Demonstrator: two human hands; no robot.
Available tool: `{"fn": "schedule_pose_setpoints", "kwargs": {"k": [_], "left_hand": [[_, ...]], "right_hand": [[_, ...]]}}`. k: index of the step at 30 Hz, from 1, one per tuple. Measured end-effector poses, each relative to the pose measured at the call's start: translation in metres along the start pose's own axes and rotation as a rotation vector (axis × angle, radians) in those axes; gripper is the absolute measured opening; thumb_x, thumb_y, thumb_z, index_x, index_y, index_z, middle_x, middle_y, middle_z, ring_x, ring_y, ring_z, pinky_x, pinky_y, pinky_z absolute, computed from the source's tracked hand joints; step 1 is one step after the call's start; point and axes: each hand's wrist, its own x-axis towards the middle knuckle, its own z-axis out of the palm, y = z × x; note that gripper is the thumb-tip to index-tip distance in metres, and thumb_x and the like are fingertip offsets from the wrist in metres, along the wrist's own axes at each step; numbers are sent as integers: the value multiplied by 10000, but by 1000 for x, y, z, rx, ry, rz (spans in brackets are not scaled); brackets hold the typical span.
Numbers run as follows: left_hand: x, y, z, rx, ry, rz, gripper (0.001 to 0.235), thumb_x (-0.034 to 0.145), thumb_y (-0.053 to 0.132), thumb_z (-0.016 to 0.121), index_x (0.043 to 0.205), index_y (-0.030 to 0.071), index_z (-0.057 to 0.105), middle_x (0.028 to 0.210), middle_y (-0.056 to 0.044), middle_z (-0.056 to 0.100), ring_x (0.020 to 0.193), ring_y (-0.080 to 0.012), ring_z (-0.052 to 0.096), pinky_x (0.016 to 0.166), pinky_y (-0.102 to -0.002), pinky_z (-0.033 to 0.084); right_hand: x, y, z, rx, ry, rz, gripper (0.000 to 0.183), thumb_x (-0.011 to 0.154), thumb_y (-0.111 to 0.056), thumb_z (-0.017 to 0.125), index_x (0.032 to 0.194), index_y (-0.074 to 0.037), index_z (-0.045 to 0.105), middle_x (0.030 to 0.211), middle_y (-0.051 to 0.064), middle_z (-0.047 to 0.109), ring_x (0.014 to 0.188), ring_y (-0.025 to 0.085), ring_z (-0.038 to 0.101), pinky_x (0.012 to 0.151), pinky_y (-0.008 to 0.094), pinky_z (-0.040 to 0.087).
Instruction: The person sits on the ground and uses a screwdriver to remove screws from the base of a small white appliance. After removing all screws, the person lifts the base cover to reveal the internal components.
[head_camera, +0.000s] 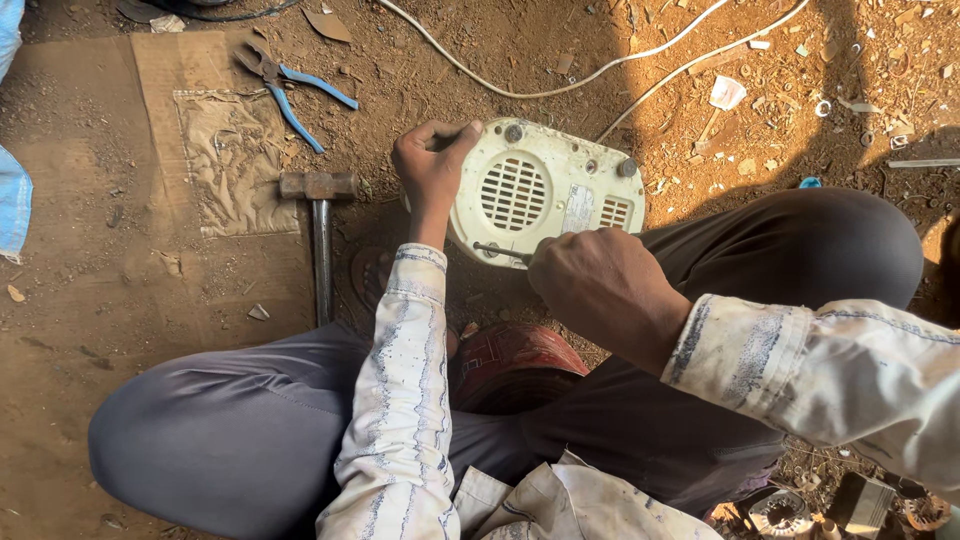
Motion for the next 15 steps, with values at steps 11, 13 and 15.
{"fn": "schedule_pose_setpoints", "kwargs": {"k": [11,13,15], "left_hand": [[1,-2,-2,-22,-4,10,194,838,187,846,800,19,758,716,-86,770,602,-104,722,590,-235,562],[1,-3,-1,-20,-1,-7,188,836,183,845,802,20,758,713,-84,766,597,-105,716,583,-235,559],[0,-4,-2,-21,6,-28,180,837,181,844,807,23,762,711,-82,762,596,-105,705,579,-234,545]], "right_hand": [[2,2,0,-83,-53,-23,145,1012,-184,599,901,-135,678,773,39,645,682,153,652,563,324,549],[2,6,-1,-164,130,-166,150,915,-156,625,987,-30,662,836,100,655,621,150,633,459,304,536],[1,7,-4,-162,332,-269,263,833,-132,626,1049,14,660,862,126,656,602,166,630,397,300,511]]}}
